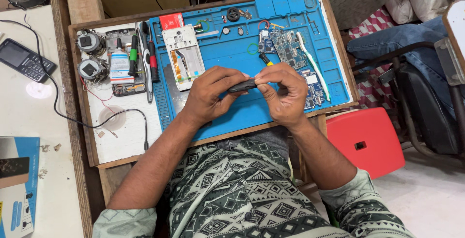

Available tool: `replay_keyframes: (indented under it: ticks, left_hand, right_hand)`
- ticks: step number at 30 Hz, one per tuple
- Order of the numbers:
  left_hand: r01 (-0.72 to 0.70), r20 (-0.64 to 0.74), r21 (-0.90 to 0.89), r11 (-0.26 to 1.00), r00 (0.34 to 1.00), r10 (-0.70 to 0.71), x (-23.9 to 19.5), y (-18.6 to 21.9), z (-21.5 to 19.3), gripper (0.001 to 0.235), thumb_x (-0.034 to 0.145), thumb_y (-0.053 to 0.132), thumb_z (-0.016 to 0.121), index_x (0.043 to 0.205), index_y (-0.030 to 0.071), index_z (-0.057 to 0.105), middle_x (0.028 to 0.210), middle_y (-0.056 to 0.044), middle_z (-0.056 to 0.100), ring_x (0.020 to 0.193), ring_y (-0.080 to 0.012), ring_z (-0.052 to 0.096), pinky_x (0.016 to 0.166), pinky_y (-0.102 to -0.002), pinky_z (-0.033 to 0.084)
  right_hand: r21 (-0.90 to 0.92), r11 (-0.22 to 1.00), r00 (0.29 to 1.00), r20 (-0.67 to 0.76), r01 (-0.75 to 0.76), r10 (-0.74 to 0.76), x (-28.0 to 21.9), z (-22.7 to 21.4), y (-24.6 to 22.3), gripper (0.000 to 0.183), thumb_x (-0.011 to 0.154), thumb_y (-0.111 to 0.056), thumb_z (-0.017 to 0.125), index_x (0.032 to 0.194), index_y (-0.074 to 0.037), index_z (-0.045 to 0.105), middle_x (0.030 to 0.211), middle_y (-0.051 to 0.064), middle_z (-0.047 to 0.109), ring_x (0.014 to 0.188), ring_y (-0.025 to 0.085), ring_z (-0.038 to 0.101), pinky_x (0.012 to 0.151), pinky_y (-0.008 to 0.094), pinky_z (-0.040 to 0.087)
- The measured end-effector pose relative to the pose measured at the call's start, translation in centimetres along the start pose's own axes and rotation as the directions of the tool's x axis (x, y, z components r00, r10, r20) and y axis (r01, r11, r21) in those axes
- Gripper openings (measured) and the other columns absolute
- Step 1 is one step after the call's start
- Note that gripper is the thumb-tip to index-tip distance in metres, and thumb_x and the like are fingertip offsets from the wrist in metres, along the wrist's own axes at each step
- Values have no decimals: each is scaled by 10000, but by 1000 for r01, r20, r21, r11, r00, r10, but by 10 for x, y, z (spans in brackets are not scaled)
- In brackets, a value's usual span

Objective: The person disassembles a white smartphone, removes the battery, and places it on the workbench. They then pick up a black smartphone, remove its back cover, and set it aside. Finally, they use a screwdriver to remove screws from the black phone's internal frame.

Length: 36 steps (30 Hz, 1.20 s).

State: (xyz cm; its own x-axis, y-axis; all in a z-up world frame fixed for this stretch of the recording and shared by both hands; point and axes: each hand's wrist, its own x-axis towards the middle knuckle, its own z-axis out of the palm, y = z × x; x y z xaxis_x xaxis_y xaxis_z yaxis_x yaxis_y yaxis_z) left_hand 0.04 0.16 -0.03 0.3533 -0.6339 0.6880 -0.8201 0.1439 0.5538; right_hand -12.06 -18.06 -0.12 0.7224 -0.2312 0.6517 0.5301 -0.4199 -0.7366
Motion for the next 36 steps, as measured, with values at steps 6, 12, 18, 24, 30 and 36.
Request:
replay_keyframes:
  ticks: [6, 12, 18, 24, 30, 36]
  left_hand:
    - [5, 5, -13, 1000, 1000, -5, -2, -2, 1, 322, 872, 95, 832, 1175, 91, 724, 1100, -62, 735, 946, -223, 710, 792, -342, 575]
    - [1, -18, 20, 1000, 1000, 0, 2, 5, 0, 298, 850, 76, 808, 1135, 93, 725, 1082, -71, 729, 957, -249, 713, 811, -357, 586]
    - [-13, -11, 4, 1000, 1000, 13, 2, 11, -3, 310, 847, 102, 822, 1142, 104, 725, 1066, -54, 729, 949, -249, 714, 800, -359, 577]
    - [-24, -3, 20, 999, 1000, 24, 2, 9, -5, 345, 815, 108, 820, 1146, 105, 725, 1065, -53, 723, 948, -253, 709, 796, -360, 577]
    - [-22, -8, 26, 999, 1000, 22, 2, 9, -4, 332, 814, 117, 812, 1135, 108, 729, 1061, -51, 724, 941, -250, 710, 789, -355, 579]
    - [4, -17, 30, 1000, 1000, -4, 2, 11, -2, 285, 833, 113, 811, 1106, 103, 733, 1045, -47, 727, 918, -244, 708, 772, -347, 575]
  right_hand:
    - [-194, 971, 990, 42, 140, -134, 8, -1, -12, 94, 949, -34, 772, 1012, -23, 703, 1014, 120, 707, 942, 222, 705, 831, 316, 571]
    - [-419, 864, 960, 109, 278, -256, 17, 2, -33, 119, 866, 11, 759, 962, -38, 710, 989, 104, 713, 886, 264, 711, 771, 346, 562]
    - [-419, 854, 951, 155, 309, -268, 20, 2, -40, 125, 863, -5, 783, 954, -56, 713, 979, 85, 713, 873, 247, 714, 741, 336, 569]
    - [-409, 854, 946, 170, 323, -276, 21, 3, -37, 137, 868, -5, 766, 973, -59, 696, 980, 85, 720, 880, 251, 714, 749, 347, 573]
    - [-481, 791, 925, 217, 378, -311, 23, 3, -43, 124, 874, -29, 759, 977, -58, 698, 961, 85, 725, 860, 250, 716, 723, 349, 574]
    - [-516, 764, 922, 221, 388, -319, 23, 3, -45, 134, 862, -33, 758, 979, -56, 696, 959, 85, 725, 854, 251, 716, 713, 351, 578]
